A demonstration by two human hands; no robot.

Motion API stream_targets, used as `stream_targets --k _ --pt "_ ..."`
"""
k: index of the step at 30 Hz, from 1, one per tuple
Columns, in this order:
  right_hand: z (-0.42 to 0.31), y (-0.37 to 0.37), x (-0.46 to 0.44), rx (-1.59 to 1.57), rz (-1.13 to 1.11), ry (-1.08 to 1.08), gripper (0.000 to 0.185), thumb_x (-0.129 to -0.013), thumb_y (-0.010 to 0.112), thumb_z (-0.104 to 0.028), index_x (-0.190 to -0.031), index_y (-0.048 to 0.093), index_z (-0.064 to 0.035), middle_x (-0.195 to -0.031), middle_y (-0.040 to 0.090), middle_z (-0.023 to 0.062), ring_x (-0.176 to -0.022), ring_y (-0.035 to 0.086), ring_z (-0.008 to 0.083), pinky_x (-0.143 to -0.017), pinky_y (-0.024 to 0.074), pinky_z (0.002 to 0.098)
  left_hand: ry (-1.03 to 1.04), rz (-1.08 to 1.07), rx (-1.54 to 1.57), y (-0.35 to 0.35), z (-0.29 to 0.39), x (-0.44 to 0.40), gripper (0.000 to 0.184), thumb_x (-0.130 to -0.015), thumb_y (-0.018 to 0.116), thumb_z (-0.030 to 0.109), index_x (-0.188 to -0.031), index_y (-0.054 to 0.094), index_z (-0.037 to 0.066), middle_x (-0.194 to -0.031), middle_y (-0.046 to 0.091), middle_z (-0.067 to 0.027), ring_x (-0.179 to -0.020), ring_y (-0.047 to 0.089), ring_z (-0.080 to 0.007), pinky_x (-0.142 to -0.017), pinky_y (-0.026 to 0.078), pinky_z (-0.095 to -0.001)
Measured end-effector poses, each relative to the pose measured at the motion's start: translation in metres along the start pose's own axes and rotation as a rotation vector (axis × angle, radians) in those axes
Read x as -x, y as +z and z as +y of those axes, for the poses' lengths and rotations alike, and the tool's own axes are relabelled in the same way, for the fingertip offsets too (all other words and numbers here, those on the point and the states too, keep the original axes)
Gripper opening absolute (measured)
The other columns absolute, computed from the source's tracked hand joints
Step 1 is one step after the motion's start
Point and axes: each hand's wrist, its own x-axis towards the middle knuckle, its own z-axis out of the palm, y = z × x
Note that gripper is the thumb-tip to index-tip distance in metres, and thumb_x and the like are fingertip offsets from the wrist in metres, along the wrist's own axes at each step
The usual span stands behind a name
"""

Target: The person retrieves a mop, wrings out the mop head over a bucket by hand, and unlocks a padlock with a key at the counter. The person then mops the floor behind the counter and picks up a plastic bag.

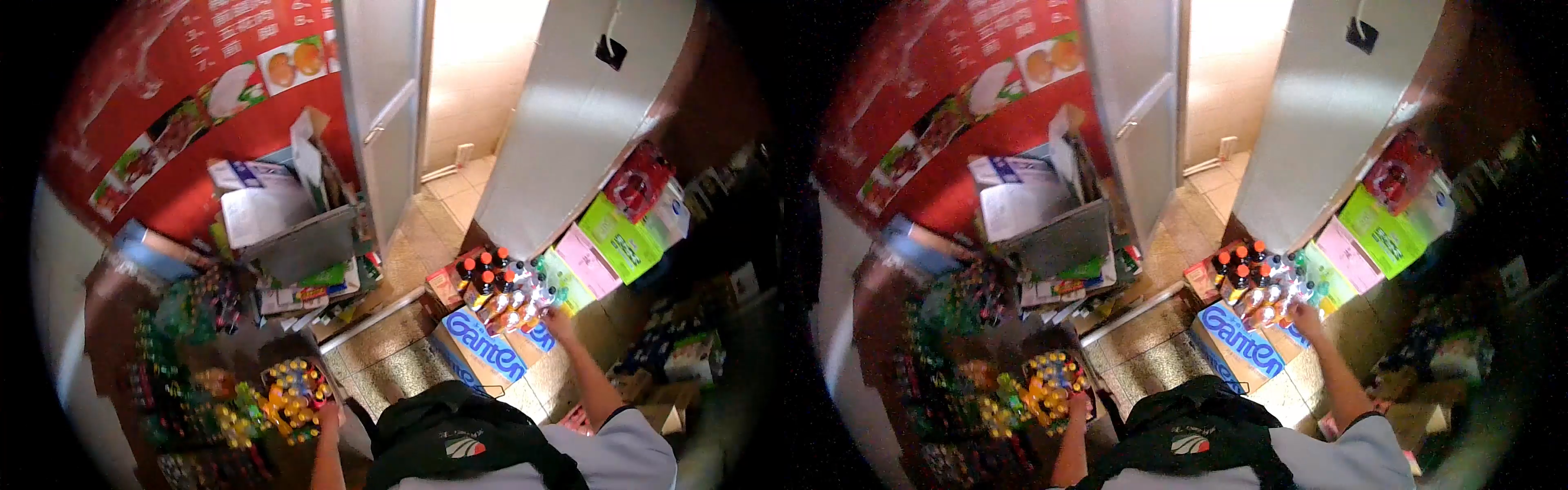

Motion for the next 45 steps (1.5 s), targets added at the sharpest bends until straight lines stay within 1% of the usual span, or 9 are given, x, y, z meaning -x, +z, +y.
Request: stream_targets --k 1,2,4,10,12,21,27,32,45 --pt "-0.056 -0.039 -0.008 0.035 0.107 -0.031 0.021 -0.078 0.052 -0.022 -0.089 0.059 -0.0060 -0.062 0.057 0.0097 -0.055 0.053 0.0169 -0.053 0.0413 0.0301 0.153 -0.008 -0.303 -0.005 0.032 -0.029 0.016 -0.078 0.051 0.020 -0.080 0.055 0.004 -0.071 0.056 -0.0046 -0.064 0.053 -0.0160 -0.055 0.042 -0.0299" --pt "-0.072 -0.064 -0.030 0.026 0.196 0.002 0.020 -0.076 0.055 -0.021 -0.089 0.059 -0.0062 -0.059 0.055 0.0075 -0.052 0.049 0.0131 -0.051 0.0398 0.0285 0.318 0.045 0.346 -0.009 0.123 0.026 0.017 -0.077 0.054 0.017 -0.087 0.056 0.004 -0.080 0.056 -0.0052 -0.071 0.053 -0.0155 -0.060 0.043 -0.0285" --pt "-0.085 -0.109 -0.079 0.030 0.424 -0.159 0.013 -0.076 0.055 -0.014 -0.085 0.058 -0.0046 -0.054 0.048 0.0036 -0.048 0.042 0.0082 -0.046 0.0350 0.0249 0.535 -0.083 0.280 0.006 0.202 -0.033 0.022 -0.076 0.056 0.015 -0.093 0.053 0.001 -0.083 0.056 -0.0041 -0.072 0.052 -0.0142 -0.064 0.042 -0.0272" --pt "-0.174 -0.195 -0.188 0.018 0.803 -0.384 0.021 -0.076 0.055 -0.010 -0.096 0.054 -0.0057 -0.065 0.048 0.0020 -0.059 0.044 0.0104 -0.054 0.0378 0.0244 0.661 -0.319 0.505 0.055 0.434 -0.003 0.022 -0.078 0.053 0.010 -0.099 0.050 0.005 -0.088 0.052 -0.0026 -0.078 0.049 -0.0115 -0.070 0.040 -0.0244" --pt "-0.185 -0.215 -0.228 0.061 0.806 -0.318 0.023 -0.077 0.055 -0.008 -0.100 0.052 -0.0061 -0.071 0.050 0.0025 -0.062 0.045 0.0103 -0.057 0.0386 0.0233 0.864 -0.217 0.470 0.060 0.478 -0.021 0.028 -0.075 0.055 0.008 -0.102 0.048 0.006 -0.086 0.051 -0.0007 -0.073 0.050 -0.0106 -0.060 0.042 -0.0248" --pt "-0.216 -0.226 -0.337 -0.229 0.717 -0.296 0.012 -0.082 0.051 -0.012 -0.085 0.053 0.0000 -0.060 0.047 -0.0017 -0.050 0.043 0.0059 -0.047 0.0367 0.0194 1.497 0.636 0.394 0.024 0.708 0.025 0.052 -0.072 0.060 0.010 -0.116 0.034 0.002 -0.116 0.038 -0.0154 -0.108 0.037 -0.0302 -0.091 0.029 -0.0371" --pt "-0.225 -0.225 -0.328 -0.185 0.658 -0.232 0.014 -0.080 0.055 -0.015 -0.079 0.053 -0.0007 -0.059 0.047 -0.0013 -0.050 0.042 0.0044 -0.043 0.0349 0.0183 1.535 0.972 0.291 0.022 0.797 0.005 0.063 -0.075 0.058 0.022 -0.122 0.022 0.000 -0.122 0.029 -0.0202 -0.115 0.028 -0.0341 -0.095 0.023 -0.0423" --pt "-0.231 -0.222 -0.331 -0.240 0.690 -0.151 0.012 -0.079 0.057 -0.013 -0.074 0.053 -0.0027 -0.058 0.049 -0.0009 -0.048 0.043 0.0046 -0.042 0.0348 0.0180 1.461 0.612 0.584 0.027 0.832 -0.016 0.060 -0.080 0.053 0.020 -0.123 0.019 -0.003 -0.121 0.031 -0.0237 -0.109 0.036 -0.0358 -0.092 0.029 -0.0406" --pt "-0.243 -0.226 -0.328 -0.202 0.663 0.000 0.008 -0.078 0.056 -0.010 -0.077 0.054 -0.0025 -0.059 0.049 -0.0003 -0.051 0.046 0.0054 -0.044 0.0366 0.0185 1.524 0.962 0.501 0.033 0.838 -0.084 0.056 -0.085 0.047 0.026 -0.117 0.021 -0.012 -0.108 0.041 -0.0277 -0.096 0.047 -0.0360 -0.082 0.039 -0.0396"
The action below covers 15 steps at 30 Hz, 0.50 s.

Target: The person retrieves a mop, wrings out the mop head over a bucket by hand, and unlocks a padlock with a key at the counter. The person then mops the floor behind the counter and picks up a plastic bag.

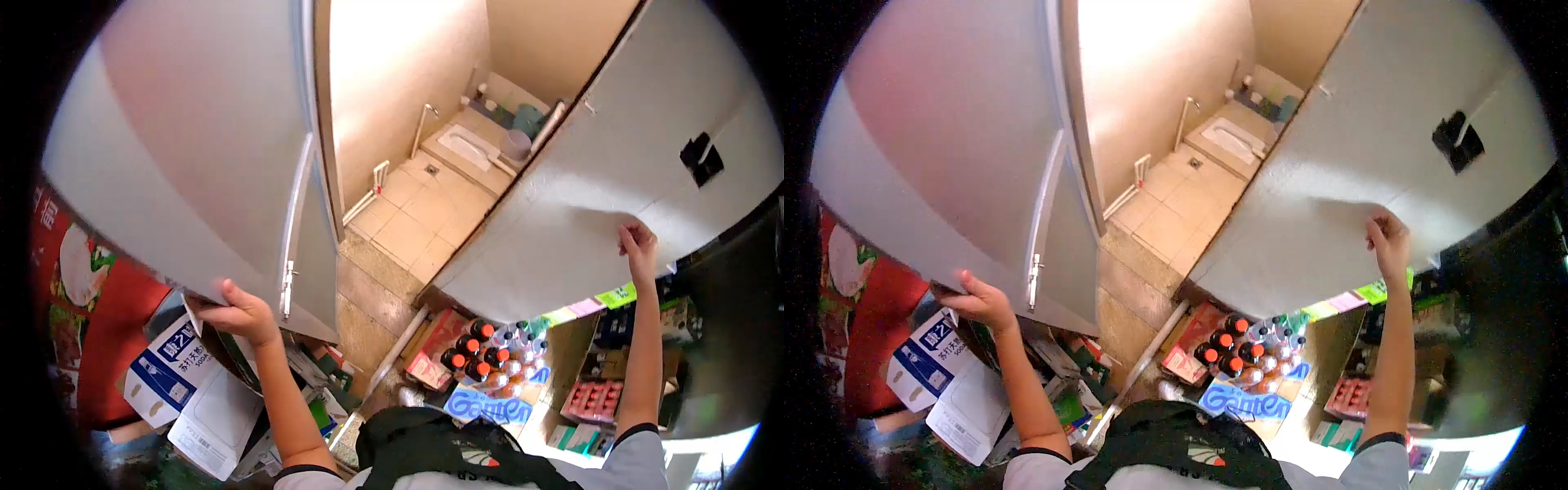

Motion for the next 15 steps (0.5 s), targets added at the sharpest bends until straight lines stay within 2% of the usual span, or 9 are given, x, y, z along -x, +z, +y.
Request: stream_targets --k 2,6,9,11,13,15 --pt "-0.002 -0.002 -0.003 -0.011 -0.009 0.024 0.007 -0.077 0.056 -0.010 -0.077 0.054 -0.0028 -0.060 0.050 -0.0005 -0.053 0.046 0.0054 -0.045 0.0369 0.0183 0.012 0.013 0.017 0.001 -0.011 -0.004 0.059 -0.085 0.045 0.033 -0.115 0.023 -0.012 -0.106 0.042 -0.0272 -0.095 0.048 -0.0355 -0.079 0.041 -0.0388" --pt "-0.001 0.000 0.001 -0.083 -0.047 0.023 0.007 -0.076 0.057 -0.009 -0.078 0.054 -0.0034 -0.062 0.050 -0.0012 -0.055 0.047 0.0052 -0.046 0.0373 0.0178 -0.045 0.012 0.011 0.001 -0.015 0.003 0.055 -0.086 0.042 0.032 -0.114 0.025 -0.012 -0.106 0.041 -0.0260 -0.093 0.048 -0.0332 -0.077 0.042 -0.0379" --pt "0.002 -0.002 -0.002 -0.165 -0.056 0.002 0.006 -0.076 0.058 -0.009 -0.078 0.054 -0.0040 -0.063 0.051 -0.0018 -0.056 0.048 0.0052 -0.046 0.0375 0.0177 0.020 0.022 -0.077 0.002 -0.019 0.000 0.054 -0.086 0.042 0.032 -0.113 0.026 -0.012 -0.105 0.042 -0.0252 -0.091 0.049 -0.0336 -0.075 0.043 -0.0383" --pt "0.001 -0.002 -0.002 -0.152 -0.032 0.005 0.006 -0.076 0.058 -0.009 -0.078 0.055 -0.0039 -0.063 0.051 -0.0018 -0.055 0.048 0.0051 -0.046 0.0374 0.0177 0.048 0.053 -0.028 0.005 -0.018 -0.003 0.054 -0.086 0.042 0.033 -0.112 0.027 -0.013 -0.105 0.042 -0.0257 -0.090 0.050 -0.0343 -0.074 0.043 -0.0386" --pt "0.004 0.002 -0.001 -0.125 -0.022 0.024 0.006 -0.076 0.057 -0.009 -0.078 0.055 -0.0038 -0.063 0.051 -0.0017 -0.055 0.048 0.0049 -0.046 0.0373 0.0176 -0.070 0.054 -0.069 0.003 -0.022 0.001 0.053 -0.086 0.044 0.032 -0.112 0.029 -0.012 -0.105 0.042 -0.0267 -0.088 0.050 -0.0346 -0.072 0.044 -0.0378" --pt "0.007 0.003 0.000 -0.069 0.039 0.010 0.006 -0.077 0.057 -0.009 -0.078 0.055 -0.0030 -0.062 0.052 -0.0010 -0.055 0.047 0.0044 -0.045 0.0367 0.0175 -0.101 0.043 -0.107 -0.002 -0.015 0.000 0.051 -0.084 0.048 0.029 -0.111 0.031 -0.011 -0.107 0.039 -0.0282 -0.093 0.046 -0.0352 -0.077 0.040 -0.0403"
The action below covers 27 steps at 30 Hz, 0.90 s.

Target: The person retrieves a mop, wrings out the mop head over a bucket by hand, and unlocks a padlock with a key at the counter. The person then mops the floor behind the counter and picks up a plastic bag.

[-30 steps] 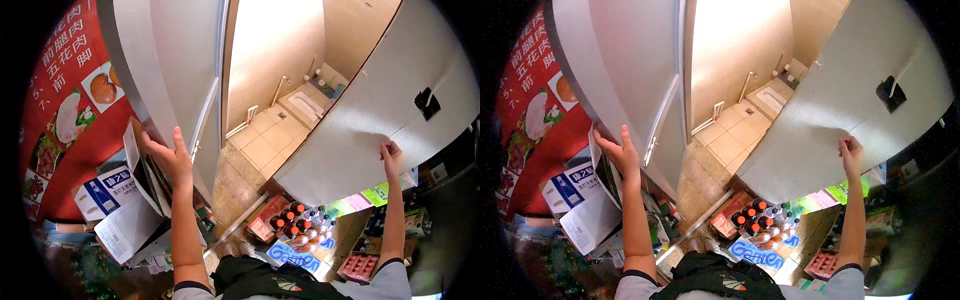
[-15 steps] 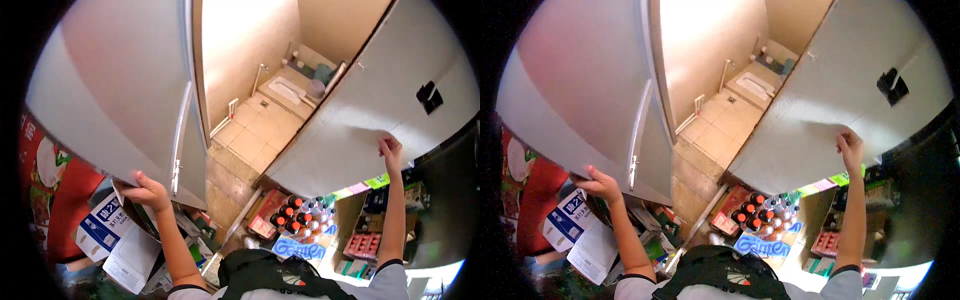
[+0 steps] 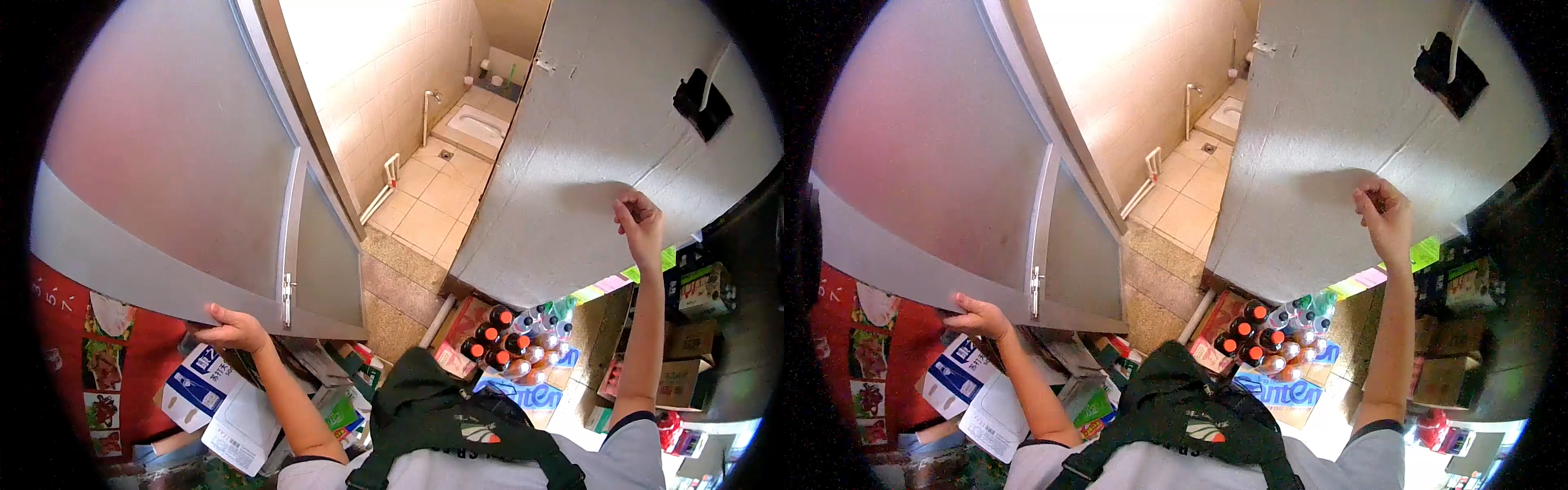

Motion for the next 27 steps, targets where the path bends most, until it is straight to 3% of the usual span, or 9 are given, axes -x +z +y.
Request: stream_targets --k 2,5,9,12,14,16,18,20,27 --pt "0.002 -0.001 0.000 -0.017 -0.010 -0.010 0.007 -0.077 0.057 -0.009 -0.078 0.055 -0.0024 -0.061 0.051 -0.0009 -0.054 0.046 0.0042 -0.045 0.0365 0.0174 0.403 0.201 -0.393 -0.001 0.024 -0.006 0.051 -0.080 0.055 0.022 -0.112 0.031 -0.009 -0.109 0.039 -0.0256 -0.096 0.042 -0.0348 -0.081 0.036 -0.0438" --pt "0.000 -0.001 -0.001 0.004 0.001 -0.003 0.007 -0.076 0.058 -0.007 -0.074 0.055 -0.0013 -0.059 0.051 -0.0008 -0.051 0.045 0.0038 -0.044 0.0361 0.0172 0.558 0.340 -0.315 0.008 0.081 0.007 0.042 -0.073 0.058 0.008 -0.107 0.034 -0.002 -0.111 0.036 -0.0195 -0.095 0.042 -0.0303 -0.082 0.034 -0.0429" --pt "-0.004 0.001 0.001 0.094 0.024 0.009 0.008 -0.077 0.056 -0.009 -0.074 0.053 -0.0022 -0.060 0.050 -0.0005 -0.053 0.047 0.0041 -0.044 0.0371 0.0178 0.572 -0.338 0.357 0.087 0.143 0.049 0.027 -0.071 0.058 0.005 -0.095 0.046 0.004 -0.095 0.050 -0.0122 -0.084 0.050 -0.0275 -0.075 0.040 -0.0383" --pt "-0.004 0.002 0.001 0.141 0.070 0.014 0.009 -0.077 0.056 -0.009 -0.073 0.052 -0.0010 -0.056 0.049 0.0006 -0.048 0.045 0.0057 -0.043 0.0351 0.0196 0.082 -0.979 0.506 0.166 0.165 0.085 0.024 -0.071 0.058 0.009 -0.093 0.051 0.004 -0.090 0.054 -0.0133 -0.085 0.052 -0.0288 -0.076 0.041 -0.0357" --pt "-0.013 0.009 0.000 0.156 0.175 0.086 0.007 -0.073 0.056 -0.003 -0.068 0.052 -0.0010 -0.055 0.049 0.0024 -0.047 0.046 0.0073 -0.043 0.0364 0.0197 0.127 -1.172 0.532 0.219 0.151 0.124 0.027 -0.069 0.058 0.006 -0.096 0.053 0.002 -0.089 0.054 -0.0118 -0.085 0.053 -0.0262 -0.077 0.042 -0.0315" --pt "0.003 0.002 0.008 0.183 0.282 0.184 0.006 -0.070 0.057 -0.001 -0.068 0.052 -0.0015 -0.058 0.050 0.0017 -0.047 0.047 0.0079 -0.044 0.0377 0.0207 0.419 -1.282 0.435 0.263 0.142 0.151 0.028 -0.071 0.059 0.009 -0.097 0.053 0.003 -0.092 0.054 -0.0135 -0.089 0.052 -0.0284 -0.078 0.042 -0.0334" --pt "0.017 -0.005 0.019 0.075 0.340 0.193 0.010 -0.069 0.061 -0.003 -0.068 0.051 -0.0030 -0.065 0.050 0.0024 -0.049 0.047 0.0091 -0.044 0.0399 0.0211 0.411 -1.595 0.485 0.301 0.138 0.161 0.030 -0.071 0.059 0.012 -0.099 0.052 0.004 -0.094 0.054 -0.0144 -0.092 0.050 -0.0297 -0.080 0.041 -0.0363" --pt "0.019 0.007 0.027 -0.011 0.781 0.219 0.014 -0.080 0.053 -0.018 -0.076 0.046 -0.0060 -0.061 0.046 0.0011 -0.049 0.044 0.0087 -0.046 0.0392 0.0216 0.430 -1.710 0.506 0.338 0.126 0.169 0.030 -0.072 0.059 0.013 -0.099 0.052 0.004 -0.095 0.054 -0.0142 -0.094 0.049 -0.0293 -0.080 0.041 -0.0365" --pt "0.017 0.025 0.035 0.254 1.003 0.242 0.017 -0.082 0.050 -0.023 -0.080 0.046 -0.0059 -0.068 0.047 0.0032 -0.058 0.044 0.0114 -0.052 0.0389 0.0251 0.563 -2.100 0.166 0.439 0.038 0.210 0.038 -0.073 0.059 0.022 -0.107 0.049 0.008 -0.102 0.053 -0.0150 -0.100 0.048 -0.0305 -0.082 0.040 -0.0384"
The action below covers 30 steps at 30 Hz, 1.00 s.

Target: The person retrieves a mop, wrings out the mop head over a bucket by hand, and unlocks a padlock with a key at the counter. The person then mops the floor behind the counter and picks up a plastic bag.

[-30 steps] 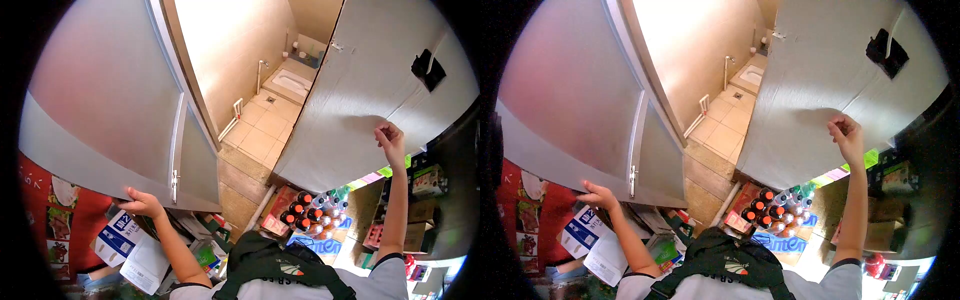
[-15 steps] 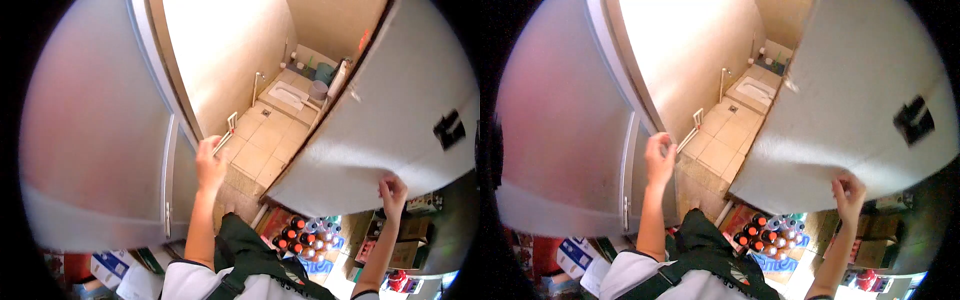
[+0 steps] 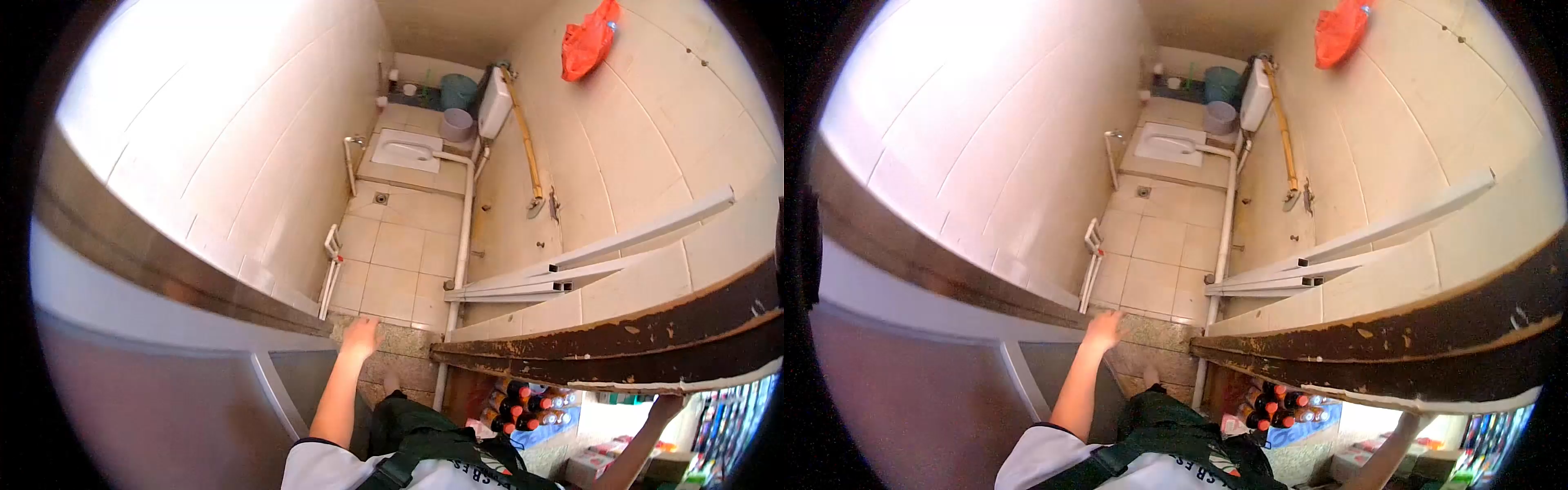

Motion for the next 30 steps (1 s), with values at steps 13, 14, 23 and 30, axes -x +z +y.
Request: stream_targets --k 13,14,23,30 --pt "-0.020 0.027 0.044 0.250 0.225 0.155 0.018 -0.081 0.049 -0.021 -0.088 0.046 -0.0045 -0.080 0.045 0.0068 -0.070 0.042 0.0168 -0.060 0.0365 0.0307 -0.007 -0.418 -0.127 0.029 -0.027 -0.041 0.047 -0.077 0.054 0.032 -0.116 0.044 0.010 -0.114 0.048 -0.0153 -0.105 0.045 -0.0321 -0.087 0.037 -0.0391" --pt "-0.020 0.029 0.050 0.266 0.233 0.168 0.019 -0.081 0.049 -0.021 -0.088 0.046 -0.0044 -0.081 0.045 0.0071 -0.071 0.042 0.0172 -0.060 0.0364 0.0312 -0.017 -0.465 -0.104 0.027 -0.022 -0.045 0.047 -0.077 0.054 0.032 -0.117 0.044 0.009 -0.116 0.046 -0.0151 -0.105 0.044 -0.0318 -0.088 0.037 -0.0387" --pt "-0.016 0.042 0.084 0.445 0.230 0.316 0.021 -0.081 0.048 -0.020 -0.094 0.045 -0.0035 -0.089 0.043 0.0096 -0.079 0.040 0.0209 -0.066 0.0347 0.0350 0.243 -0.692 -0.106 0.031 0.040 -0.113 0.045 -0.077 0.052 0.029 -0.117 0.044 0.009 -0.117 0.046 -0.0149 -0.107 0.043 -0.0300 -0.087 0.037 -0.0375" --pt "-0.003 0.084 0.094 0.609 0.151 0.456 0.024 -0.081 0.047 -0.020 -0.098 0.045 -0.0027 -0.096 0.042 0.0115 -0.086 0.039 0.0237 -0.070 0.0334 0.0380 0.573 -0.559 0.063 0.007 0.129 -0.209 0.045 -0.078 0.053 0.033 -0.116 0.043 0.009 -0.110 0.050 -0.0140 -0.102 0.047 -0.0285 -0.085 0.038 -0.0356"
